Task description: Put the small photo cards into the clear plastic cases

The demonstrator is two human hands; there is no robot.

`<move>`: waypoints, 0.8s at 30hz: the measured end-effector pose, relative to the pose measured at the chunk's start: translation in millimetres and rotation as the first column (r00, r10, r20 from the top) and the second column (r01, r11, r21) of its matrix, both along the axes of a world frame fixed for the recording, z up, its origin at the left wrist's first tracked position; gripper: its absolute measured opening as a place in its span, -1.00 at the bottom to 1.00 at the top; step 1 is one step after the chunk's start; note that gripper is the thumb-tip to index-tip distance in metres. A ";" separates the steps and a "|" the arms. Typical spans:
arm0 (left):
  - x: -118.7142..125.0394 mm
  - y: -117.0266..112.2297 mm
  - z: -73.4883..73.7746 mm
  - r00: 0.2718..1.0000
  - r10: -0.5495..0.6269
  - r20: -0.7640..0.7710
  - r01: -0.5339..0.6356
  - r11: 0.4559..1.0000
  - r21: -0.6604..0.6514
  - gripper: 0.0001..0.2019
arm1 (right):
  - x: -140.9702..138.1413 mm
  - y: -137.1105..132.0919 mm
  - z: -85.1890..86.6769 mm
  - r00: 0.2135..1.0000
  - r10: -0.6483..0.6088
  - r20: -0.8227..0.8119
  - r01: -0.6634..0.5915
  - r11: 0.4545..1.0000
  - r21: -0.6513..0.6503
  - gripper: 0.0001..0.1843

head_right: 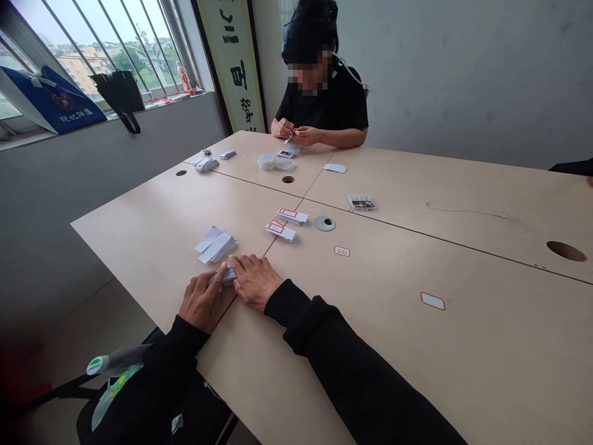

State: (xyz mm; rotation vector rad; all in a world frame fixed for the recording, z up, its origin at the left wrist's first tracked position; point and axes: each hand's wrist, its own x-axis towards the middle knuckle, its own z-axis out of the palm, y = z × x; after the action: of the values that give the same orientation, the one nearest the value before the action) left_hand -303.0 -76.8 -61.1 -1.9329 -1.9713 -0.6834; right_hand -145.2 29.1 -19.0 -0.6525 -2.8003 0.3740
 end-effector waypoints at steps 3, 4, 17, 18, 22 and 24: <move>2.9 2.4 5.0 0.998 -0.055 0.042 0.053 0.998 0.045 -0.55 | 0.1 6.4 2.4 0.998 0.040 -0.052 -0.042 0.998 -0.036 -0.57; 4.0 3.6 7.8 0.995 -0.068 0.069 0.063 0.995 0.074 -0.58 | -0.3 10.0 3.6 0.996 0.056 -0.071 -0.059 0.997 -0.044 -0.63; 14.6 3.8 19.1 0.954 -0.072 0.292 0.070 0.997 0.014 -0.73 | 6.6 32.8 -7.3 0.965 0.100 -0.244 -0.142 0.977 -0.162 -0.58; 14.5 3.4 18.8 0.949 -0.074 0.308 0.071 0.997 0.020 -0.75 | 7.6 32.6 -5.8 0.966 0.101 -0.238 -0.143 0.976 -0.164 -0.56; 14.6 4.2 18.6 0.944 -0.066 0.323 0.057 0.998 0.038 -0.80 | 11.4 28.7 5.2 0.986 0.071 -0.149 -0.093 0.984 -0.149 -0.43; 15.4 4.9 19.1 0.948 -0.059 0.313 0.053 0.998 0.027 -0.79 | 13.3 24.6 11.3 0.992 -0.026 -0.121 0.005 0.986 -0.169 -0.39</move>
State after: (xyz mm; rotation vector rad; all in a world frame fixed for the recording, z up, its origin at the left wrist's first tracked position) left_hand -287.5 -71.9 -42.0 -1.9761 -2.0839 -1.0801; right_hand -131.9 53.7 -7.7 -0.6625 -2.6655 0.6309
